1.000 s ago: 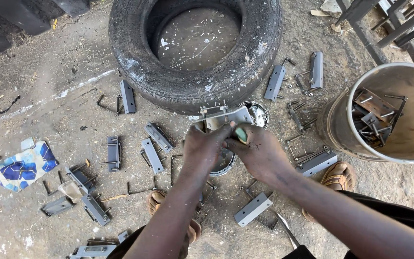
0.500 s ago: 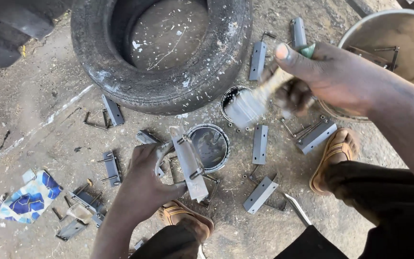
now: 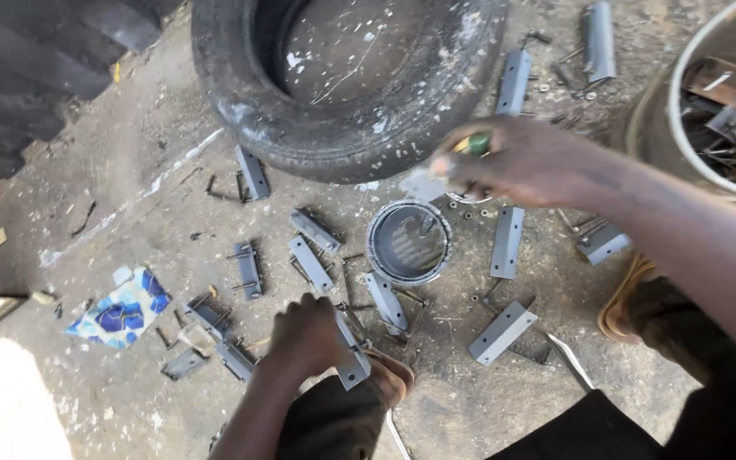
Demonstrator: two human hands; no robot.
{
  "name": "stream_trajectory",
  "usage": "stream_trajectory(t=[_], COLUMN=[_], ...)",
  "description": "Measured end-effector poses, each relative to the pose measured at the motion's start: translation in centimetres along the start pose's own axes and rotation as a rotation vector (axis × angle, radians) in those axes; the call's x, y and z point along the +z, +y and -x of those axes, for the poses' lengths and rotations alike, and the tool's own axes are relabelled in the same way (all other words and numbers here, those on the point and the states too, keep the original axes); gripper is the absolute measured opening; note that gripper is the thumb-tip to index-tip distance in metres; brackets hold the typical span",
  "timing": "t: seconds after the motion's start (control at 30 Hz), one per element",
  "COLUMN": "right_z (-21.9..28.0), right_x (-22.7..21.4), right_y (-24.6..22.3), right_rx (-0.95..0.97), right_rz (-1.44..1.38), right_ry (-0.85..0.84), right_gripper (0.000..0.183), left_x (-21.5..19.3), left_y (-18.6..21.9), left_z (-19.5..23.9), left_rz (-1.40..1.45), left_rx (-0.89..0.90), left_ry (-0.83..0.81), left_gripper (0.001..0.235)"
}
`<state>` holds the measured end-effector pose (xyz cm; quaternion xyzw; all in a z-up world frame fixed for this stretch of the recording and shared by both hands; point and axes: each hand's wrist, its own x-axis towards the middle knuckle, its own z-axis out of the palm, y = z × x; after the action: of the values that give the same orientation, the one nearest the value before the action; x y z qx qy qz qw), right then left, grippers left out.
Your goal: Painting small metal brackets with black paint using a paintbrush at a fabrication site.
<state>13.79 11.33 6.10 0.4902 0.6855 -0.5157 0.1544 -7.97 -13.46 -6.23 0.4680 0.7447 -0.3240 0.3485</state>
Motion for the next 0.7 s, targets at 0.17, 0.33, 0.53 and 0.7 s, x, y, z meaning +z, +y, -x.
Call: stream_trajectory(t=[0.17, 0.33, 0.53, 0.7], right_z=[-2.8, -6.4, -11.6, -13.9], right_x=[2.9, 6.5, 11.0, 15.0], right_y=[1.1, 2.8, 5.8, 6.2], right_rx=[-0.09, -0.139, -0.06, 0.026], right_rz=[0.063, 0.161, -0.094, -0.115], right_ry=[-0.124, -0.177, -0.05, 0.049], right_gripper=[0.036, 0.046, 0.033, 0.038], left_x=[2.4, 6.1, 5.6, 3.2], left_y=[-2.7, -5.0, -4.6, -3.3], left_z=[0.4, -0.8, -0.7, 2.4], left_rz=[0.042, -0.059, 0.033, -0.048], left_rx=[-0.083, -0.097, -0.161, -0.195], left_ry=[0.017, 0.191, 0.112, 0.259], left_gripper=[0.101, 0.12, 0.108, 0.1])
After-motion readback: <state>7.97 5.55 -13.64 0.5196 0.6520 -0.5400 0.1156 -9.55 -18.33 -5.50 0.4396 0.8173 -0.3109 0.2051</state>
